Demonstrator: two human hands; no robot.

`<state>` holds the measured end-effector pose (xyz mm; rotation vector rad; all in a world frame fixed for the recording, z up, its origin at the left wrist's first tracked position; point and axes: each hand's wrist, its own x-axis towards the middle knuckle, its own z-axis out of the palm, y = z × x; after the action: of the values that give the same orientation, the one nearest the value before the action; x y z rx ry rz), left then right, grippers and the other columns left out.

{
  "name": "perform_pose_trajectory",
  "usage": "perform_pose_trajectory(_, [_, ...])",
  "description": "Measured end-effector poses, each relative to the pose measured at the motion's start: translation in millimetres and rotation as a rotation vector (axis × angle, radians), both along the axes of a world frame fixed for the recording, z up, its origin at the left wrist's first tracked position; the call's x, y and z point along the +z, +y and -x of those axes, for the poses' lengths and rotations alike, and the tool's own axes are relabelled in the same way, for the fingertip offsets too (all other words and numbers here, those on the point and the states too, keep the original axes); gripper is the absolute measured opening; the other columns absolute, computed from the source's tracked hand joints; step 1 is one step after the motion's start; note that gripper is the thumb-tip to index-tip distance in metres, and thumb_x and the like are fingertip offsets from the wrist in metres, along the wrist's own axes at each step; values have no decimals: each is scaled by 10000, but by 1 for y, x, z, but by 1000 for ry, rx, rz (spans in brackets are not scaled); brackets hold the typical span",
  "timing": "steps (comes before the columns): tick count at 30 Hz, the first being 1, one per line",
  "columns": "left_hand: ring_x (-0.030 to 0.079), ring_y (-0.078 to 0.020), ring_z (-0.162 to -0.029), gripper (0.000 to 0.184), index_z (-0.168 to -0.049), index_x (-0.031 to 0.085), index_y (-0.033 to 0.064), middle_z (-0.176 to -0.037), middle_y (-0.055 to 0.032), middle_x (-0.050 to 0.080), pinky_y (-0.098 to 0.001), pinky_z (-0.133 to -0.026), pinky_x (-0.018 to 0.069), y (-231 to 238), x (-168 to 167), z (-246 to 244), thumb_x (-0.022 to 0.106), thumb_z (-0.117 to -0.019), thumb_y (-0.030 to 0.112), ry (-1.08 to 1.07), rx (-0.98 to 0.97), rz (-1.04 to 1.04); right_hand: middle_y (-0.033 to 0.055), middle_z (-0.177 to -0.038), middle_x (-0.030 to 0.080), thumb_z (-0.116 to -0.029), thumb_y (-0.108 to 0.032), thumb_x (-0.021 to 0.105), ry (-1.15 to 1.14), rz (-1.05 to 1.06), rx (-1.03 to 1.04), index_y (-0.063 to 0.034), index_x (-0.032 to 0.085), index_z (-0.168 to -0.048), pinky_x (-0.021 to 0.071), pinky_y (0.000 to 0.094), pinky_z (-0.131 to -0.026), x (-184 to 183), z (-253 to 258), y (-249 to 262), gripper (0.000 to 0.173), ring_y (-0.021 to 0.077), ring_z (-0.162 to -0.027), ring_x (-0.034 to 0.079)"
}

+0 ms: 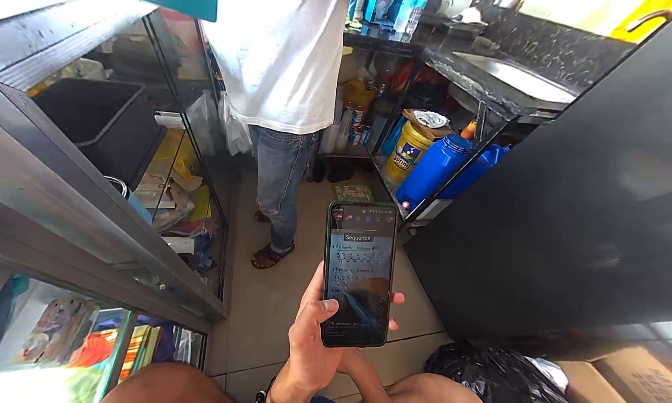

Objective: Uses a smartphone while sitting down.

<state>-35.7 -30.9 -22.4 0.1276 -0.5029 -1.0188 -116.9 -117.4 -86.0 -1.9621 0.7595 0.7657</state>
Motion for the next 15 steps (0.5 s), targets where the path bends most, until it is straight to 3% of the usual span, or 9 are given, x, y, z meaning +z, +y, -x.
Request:
perform_pose_trajectory(6, [652, -430, -1135, 517, -1442, 438, 143, -1270, -233, 634, -567, -891, 569, 1, 0, -3, 554, -951, 254, 6, 16, -10, 271, -1368, 586, -1096, -163, 434, 14, 2, 20, 38, 451, -1481, 384, 495, -1101, -3, -2, -2, 435, 365, -1244, 586])
perform_pose_trajectory(11, [646, -445, -1139, 521, -1438, 433, 131, -1268, -245, 630, -576, -886, 568, 2, 1, -4, 553, -946, 254, 12, 31, -11, 274, -1378, 582, -1104, -170, 422, 9, 4, 24, 47, 468, -1465, 383, 475, -1109, 5, -2, -1, 424, 357, -1272, 575])
perform_pose_trajectory(15, [636, -459, -1148, 535, -1456, 413, 132, -1281, -257, 618, -580, -891, 563, 3, 0, -6, 544, -953, 260, -6, 35, 2, 270, -1443, 539, -1117, -182, 370, 40, -22, 59, 33, 416, -1514, 350, 470, -1148, 1, 0, -2, 454, 363, -1347, 526])
